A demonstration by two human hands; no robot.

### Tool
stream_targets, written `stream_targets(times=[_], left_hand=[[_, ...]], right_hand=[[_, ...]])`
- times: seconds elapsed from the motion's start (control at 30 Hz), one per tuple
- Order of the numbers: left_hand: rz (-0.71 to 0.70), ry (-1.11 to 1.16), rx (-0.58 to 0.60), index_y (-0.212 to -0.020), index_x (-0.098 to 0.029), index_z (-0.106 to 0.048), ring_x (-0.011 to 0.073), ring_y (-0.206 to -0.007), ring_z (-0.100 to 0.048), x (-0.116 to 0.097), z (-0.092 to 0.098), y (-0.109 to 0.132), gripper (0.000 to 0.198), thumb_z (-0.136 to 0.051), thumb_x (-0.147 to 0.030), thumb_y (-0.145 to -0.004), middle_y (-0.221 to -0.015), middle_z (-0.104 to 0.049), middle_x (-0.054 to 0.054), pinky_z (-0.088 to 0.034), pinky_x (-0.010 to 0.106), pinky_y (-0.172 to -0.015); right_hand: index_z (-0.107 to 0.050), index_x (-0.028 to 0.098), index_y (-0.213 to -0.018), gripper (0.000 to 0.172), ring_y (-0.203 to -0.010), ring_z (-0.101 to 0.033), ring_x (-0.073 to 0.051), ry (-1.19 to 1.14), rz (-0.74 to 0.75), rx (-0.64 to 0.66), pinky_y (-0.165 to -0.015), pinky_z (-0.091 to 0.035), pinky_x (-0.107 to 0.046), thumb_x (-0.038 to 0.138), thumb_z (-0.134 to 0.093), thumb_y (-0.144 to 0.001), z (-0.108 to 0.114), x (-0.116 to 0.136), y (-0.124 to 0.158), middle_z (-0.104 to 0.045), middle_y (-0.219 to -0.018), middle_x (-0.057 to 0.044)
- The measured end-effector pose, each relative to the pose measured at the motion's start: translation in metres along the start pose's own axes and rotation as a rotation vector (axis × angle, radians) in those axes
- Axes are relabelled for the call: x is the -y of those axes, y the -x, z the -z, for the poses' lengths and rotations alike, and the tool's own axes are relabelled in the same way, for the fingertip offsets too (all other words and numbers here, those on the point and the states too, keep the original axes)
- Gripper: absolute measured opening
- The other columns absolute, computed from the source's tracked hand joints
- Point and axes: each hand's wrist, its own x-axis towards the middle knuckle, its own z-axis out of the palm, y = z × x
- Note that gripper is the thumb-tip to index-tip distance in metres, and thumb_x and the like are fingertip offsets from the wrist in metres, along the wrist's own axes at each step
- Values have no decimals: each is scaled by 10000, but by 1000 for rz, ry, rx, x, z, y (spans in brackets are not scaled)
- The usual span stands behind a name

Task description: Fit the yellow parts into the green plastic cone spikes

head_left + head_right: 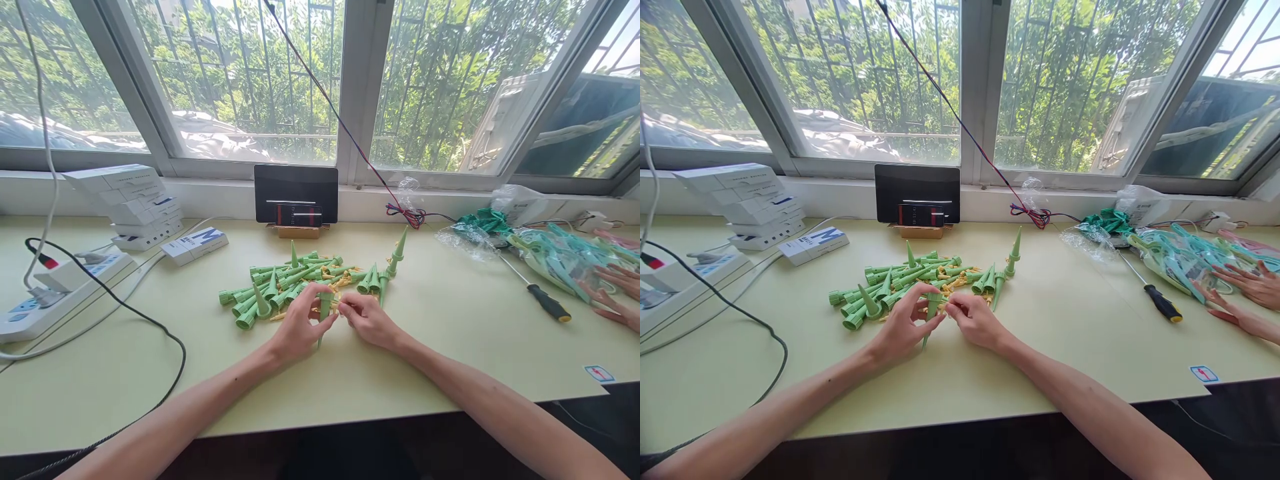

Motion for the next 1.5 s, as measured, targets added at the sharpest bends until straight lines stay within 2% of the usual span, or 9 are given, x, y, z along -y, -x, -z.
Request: stream_targets(times=[0.43,0.67,0.83,1.3,1.5], left_hand=[[20,7,7,-1106,-232,-491,85,-680,-529,0,-1,0,265,-601,-235,-865,-1042,-519,28,-530,241,-618],[11,11,7,-1106,-229,-489,76,-668,-529,0,0,0,269,-607,-229,-863,-1036,-517,22,-528,231,-612],[9,2,11,-1108,-229,-486,78,-668,-529,1,0,1,269,-604,-237,-867,-1047,-517,24,-526,229,-606],[15,2,20,-1103,-234,-485,78,-669,-528,1,1,0,266,-605,-242,-867,-1059,-516,26,-530,235,-616],[76,24,45,-1137,-224,-479,93,-645,-535,-1,3,-1,312,-615,-317,-872,-1021,-543,36,-533,252,-588]], right_hand=[[-438,193,-646,321,-468,-345,-97,-92,-97,49,-495,-305,-221,291,-415,-951,1,6,-1,-380,-467,64],[-401,204,-630,336,-389,-247,-77,-247,-164,103,-422,-228,-219,315,-412,-947,0,4,-2,-322,-423,92],[-411,202,-636,341,-377,-233,-69,-295,-189,113,-409,-213,-215,338,-414,-948,0,4,-2,-310,-422,97],[-458,194,-639,332,-399,-270,-75,-209,-188,49,-421,-249,-211,344,-443,-936,-1,5,-3,-340,-424,84],[-512,183,-676,341,-407,-308,-78,-159,-152,9,-433,-269,-217,392,-457,-940,-3,2,-3,-357,-461,74]])
